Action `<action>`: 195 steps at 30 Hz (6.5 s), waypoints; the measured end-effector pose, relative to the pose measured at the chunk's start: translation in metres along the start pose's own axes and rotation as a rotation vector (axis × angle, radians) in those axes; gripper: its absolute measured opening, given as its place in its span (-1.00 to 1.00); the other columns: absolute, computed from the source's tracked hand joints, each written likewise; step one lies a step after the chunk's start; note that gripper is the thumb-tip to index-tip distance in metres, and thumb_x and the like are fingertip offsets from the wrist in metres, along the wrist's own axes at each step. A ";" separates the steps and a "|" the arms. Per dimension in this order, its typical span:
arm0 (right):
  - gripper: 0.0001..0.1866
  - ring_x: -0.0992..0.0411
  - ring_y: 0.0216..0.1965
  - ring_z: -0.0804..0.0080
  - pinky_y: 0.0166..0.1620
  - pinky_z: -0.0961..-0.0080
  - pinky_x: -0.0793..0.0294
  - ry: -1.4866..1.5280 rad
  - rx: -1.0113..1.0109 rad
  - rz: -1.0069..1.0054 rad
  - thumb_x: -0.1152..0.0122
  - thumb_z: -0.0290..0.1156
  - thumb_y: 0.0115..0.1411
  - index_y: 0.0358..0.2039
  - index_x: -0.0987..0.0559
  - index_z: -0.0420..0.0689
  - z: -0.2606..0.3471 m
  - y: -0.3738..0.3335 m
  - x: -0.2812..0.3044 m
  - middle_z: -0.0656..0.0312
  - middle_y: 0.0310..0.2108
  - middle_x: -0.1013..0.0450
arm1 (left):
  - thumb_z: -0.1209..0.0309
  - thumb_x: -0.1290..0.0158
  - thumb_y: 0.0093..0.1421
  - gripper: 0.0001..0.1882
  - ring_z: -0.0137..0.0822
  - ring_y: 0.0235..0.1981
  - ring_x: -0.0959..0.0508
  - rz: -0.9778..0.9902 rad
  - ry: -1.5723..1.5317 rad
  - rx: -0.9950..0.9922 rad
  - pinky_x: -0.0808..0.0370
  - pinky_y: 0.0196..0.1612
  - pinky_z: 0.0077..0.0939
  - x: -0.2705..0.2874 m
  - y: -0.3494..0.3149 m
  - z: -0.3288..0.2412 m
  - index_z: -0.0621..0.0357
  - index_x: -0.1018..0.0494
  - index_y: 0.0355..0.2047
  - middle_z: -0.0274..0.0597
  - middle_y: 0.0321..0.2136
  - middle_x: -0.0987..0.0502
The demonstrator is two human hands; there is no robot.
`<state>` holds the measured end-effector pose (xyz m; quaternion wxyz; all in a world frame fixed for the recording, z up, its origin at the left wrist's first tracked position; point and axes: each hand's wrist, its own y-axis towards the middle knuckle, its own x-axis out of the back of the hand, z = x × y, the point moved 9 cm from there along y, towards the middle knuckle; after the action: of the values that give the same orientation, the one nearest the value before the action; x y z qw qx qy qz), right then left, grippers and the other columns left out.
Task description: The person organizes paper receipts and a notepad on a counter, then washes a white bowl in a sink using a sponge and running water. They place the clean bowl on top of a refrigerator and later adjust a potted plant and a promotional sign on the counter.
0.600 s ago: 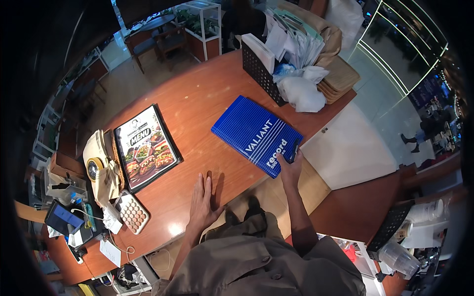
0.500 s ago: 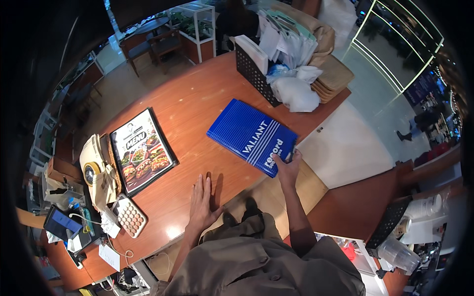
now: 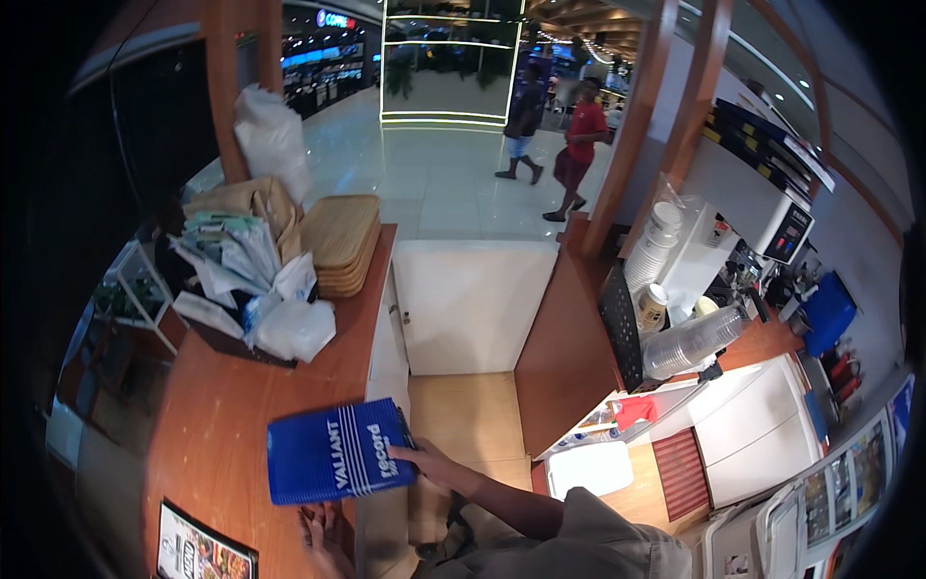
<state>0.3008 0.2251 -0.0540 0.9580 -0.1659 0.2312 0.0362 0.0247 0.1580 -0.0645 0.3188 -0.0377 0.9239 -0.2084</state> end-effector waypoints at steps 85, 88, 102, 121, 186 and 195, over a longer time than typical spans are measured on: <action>-0.75 -0.51 -0.47 0.17 -0.38 0.37 -0.45 -1.114 0.605 1.581 -0.24 -0.43 0.26 -0.06 -0.65 -0.19 -0.015 -0.116 -0.364 0.00 -0.46 -0.50 | 0.40 -0.16 0.29 -0.82 -0.13 -0.41 -0.68 -0.834 0.918 -0.795 -0.58 -0.36 -0.35 -0.003 -0.245 -0.116 0.27 -0.50 -0.20 -0.05 -0.40 -0.64; -0.76 -0.53 -0.41 0.15 -0.33 0.37 -0.46 -0.987 0.556 1.681 -0.21 -0.38 0.31 -0.07 -0.64 -0.19 -0.011 -0.112 -0.391 0.01 -0.42 -0.51 | 0.47 -0.14 0.30 -0.85 -0.27 -0.29 -0.70 -1.011 0.704 -0.692 -0.64 -0.25 -0.44 0.014 -0.263 -0.100 0.29 -0.46 -0.21 -0.01 -0.30 -0.66; -0.79 -0.57 -0.10 -0.03 0.04 0.12 -0.61 0.230 -0.159 1.494 -0.04 -0.39 0.42 -0.09 -0.24 -0.16 0.014 -0.082 -0.430 -0.17 -0.16 -0.53 | 0.52 -0.07 0.35 -0.76 -0.10 -0.02 -0.64 -0.942 -0.385 -1.191 -0.66 0.02 -0.26 0.010 -0.255 -0.086 0.37 -0.40 -0.02 0.11 -0.08 -0.59; -0.89 -0.48 -0.22 0.49 -0.17 0.63 -0.49 0.076 0.425 1.580 -0.25 -0.56 0.27 -0.22 -0.51 -0.27 -0.020 -0.164 -0.565 0.07 -0.19 -0.53 | 0.56 -0.12 0.30 -0.48 -0.10 0.19 -0.47 -1.081 0.000 -1.254 -0.54 0.15 -0.27 0.101 -0.334 -0.145 0.34 -0.28 0.25 0.09 0.19 -0.40; -0.40 -0.46 0.14 0.01 0.22 0.28 -0.42 -0.783 0.898 1.344 -0.49 -0.21 -0.12 -0.10 -0.64 -0.35 -0.172 -0.098 -0.725 -0.14 0.15 -0.42 | 0.49 -0.16 0.22 -0.70 -0.02 0.00 -0.58 -1.222 1.040 -0.873 -0.48 0.06 -0.25 0.139 -0.374 -0.208 0.28 -0.54 -0.03 0.02 -0.08 -0.61; -0.53 -0.41 0.21 0.02 0.25 0.30 -0.34 -0.705 0.789 1.294 -0.49 -0.29 -0.06 -0.11 -0.67 -0.16 -0.152 -0.072 -0.702 -0.16 0.23 -0.37 | 0.44 -0.10 0.24 -0.72 0.12 -0.07 -0.58 -1.426 1.192 -0.722 -0.48 0.04 -0.15 0.227 -0.337 -0.316 0.25 -0.55 -0.06 0.12 -0.08 -0.58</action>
<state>-0.3793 0.1112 0.1595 0.7522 0.3680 -0.0368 0.5453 -0.3679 -0.0809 0.1684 -0.4275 -0.5676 0.7023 -0.0424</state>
